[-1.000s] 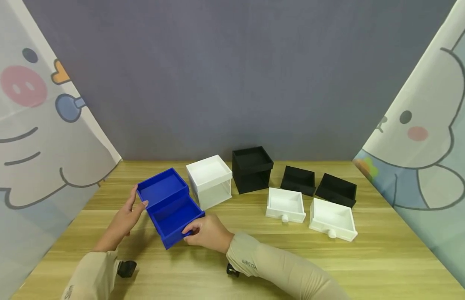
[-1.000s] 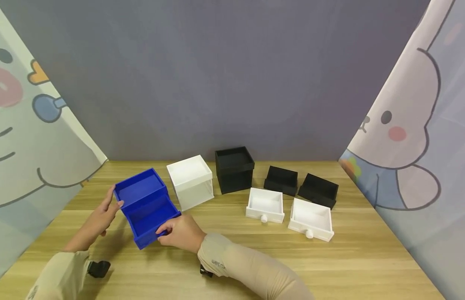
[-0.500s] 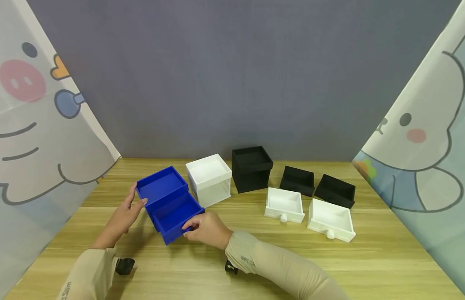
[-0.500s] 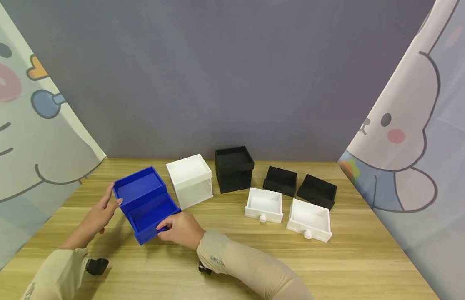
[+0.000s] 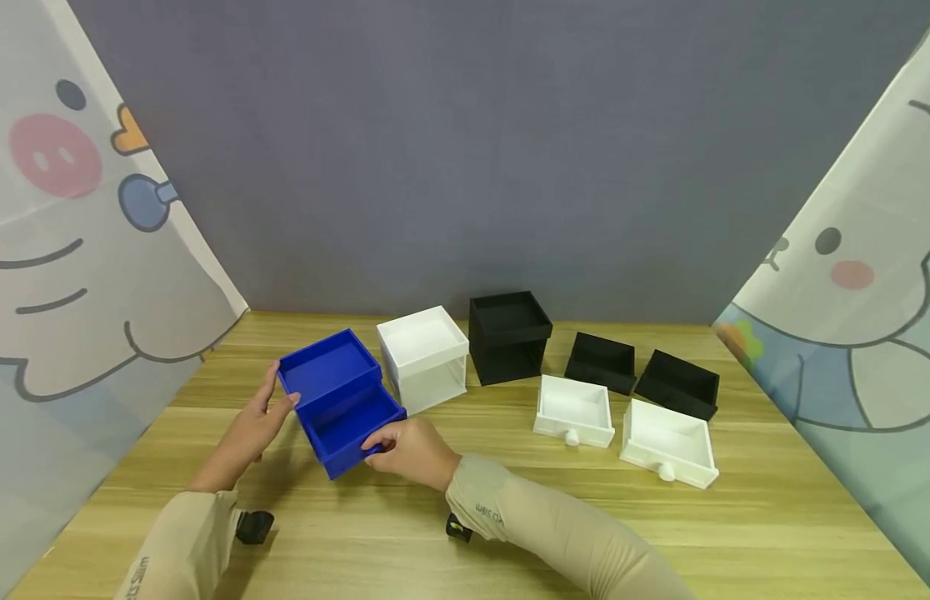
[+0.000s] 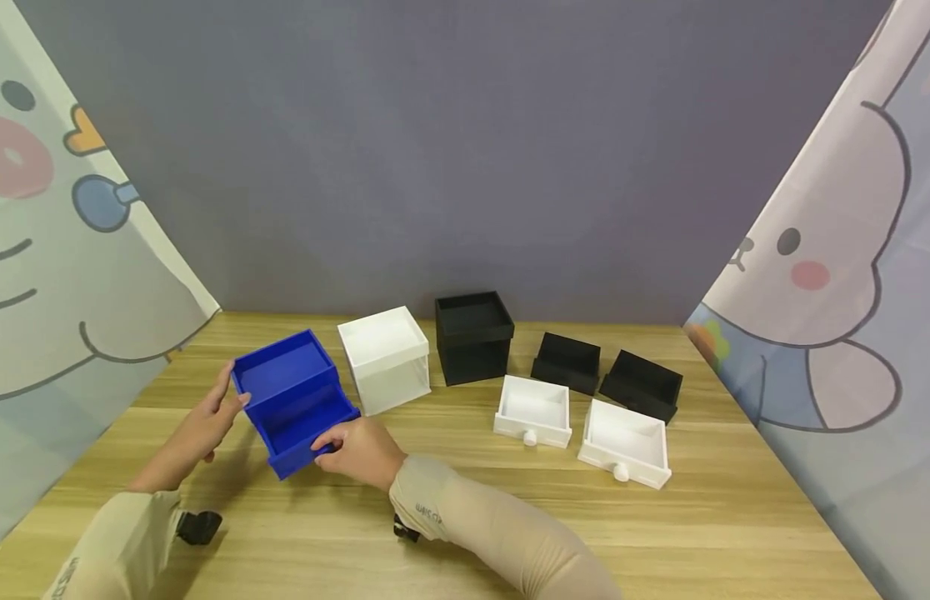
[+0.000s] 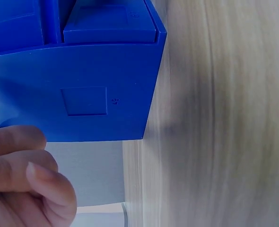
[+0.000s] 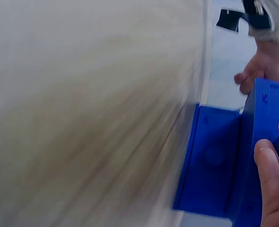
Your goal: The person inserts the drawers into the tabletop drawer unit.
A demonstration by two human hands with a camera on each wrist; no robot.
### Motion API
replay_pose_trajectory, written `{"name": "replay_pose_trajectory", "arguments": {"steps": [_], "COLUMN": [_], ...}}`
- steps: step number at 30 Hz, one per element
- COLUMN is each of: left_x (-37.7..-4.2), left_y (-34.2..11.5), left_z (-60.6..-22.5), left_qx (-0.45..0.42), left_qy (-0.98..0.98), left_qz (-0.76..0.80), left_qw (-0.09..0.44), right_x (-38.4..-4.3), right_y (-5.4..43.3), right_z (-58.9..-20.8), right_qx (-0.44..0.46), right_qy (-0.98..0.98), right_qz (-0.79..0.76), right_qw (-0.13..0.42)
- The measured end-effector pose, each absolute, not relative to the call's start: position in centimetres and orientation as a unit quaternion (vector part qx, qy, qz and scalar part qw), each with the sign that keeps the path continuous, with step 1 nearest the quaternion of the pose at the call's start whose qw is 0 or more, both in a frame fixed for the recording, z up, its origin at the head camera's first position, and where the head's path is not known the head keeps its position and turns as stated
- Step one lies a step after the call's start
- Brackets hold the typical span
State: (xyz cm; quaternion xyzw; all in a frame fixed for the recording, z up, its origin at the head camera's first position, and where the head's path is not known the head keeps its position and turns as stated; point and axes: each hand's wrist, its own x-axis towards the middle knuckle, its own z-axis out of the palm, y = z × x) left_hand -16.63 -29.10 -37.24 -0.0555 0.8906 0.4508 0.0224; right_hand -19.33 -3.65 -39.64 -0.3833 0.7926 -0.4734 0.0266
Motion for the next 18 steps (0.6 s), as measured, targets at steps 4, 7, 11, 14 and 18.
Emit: {"name": "replay_pose_trajectory", "arguments": {"steps": [4, 7, 11, 14, 18], "left_x": [-16.70, -16.66, -16.73, -16.70, -16.67], "left_y": [-28.98, -29.09, -29.09, -29.02, -29.00], "left_z": [-37.20, -37.21, -37.18, -37.20, -37.16], "left_qx": [-0.057, -0.058, -0.055, -0.056, -0.058], "left_qy": [0.892, 0.892, 0.892, 0.891, 0.892], "left_qz": [0.448, 0.447, 0.447, 0.449, 0.447], "left_qw": [0.024, 0.025, 0.027, 0.030, 0.030], "right_x": [-19.87, -19.98, -19.86, -19.62, -19.25], "right_y": [-3.58, -3.70, -3.84, -3.94, -4.09], "right_z": [-39.79, -39.83, -39.95, -40.05, -40.23], "right_qx": [-0.353, -0.348, -0.331, -0.312, -0.310], "right_qy": [0.796, 0.800, 0.805, 0.805, 0.809], "right_qz": [-0.490, -0.486, -0.491, -0.503, -0.498], "right_qw": [0.041, 0.044, 0.041, 0.037, 0.031]}}
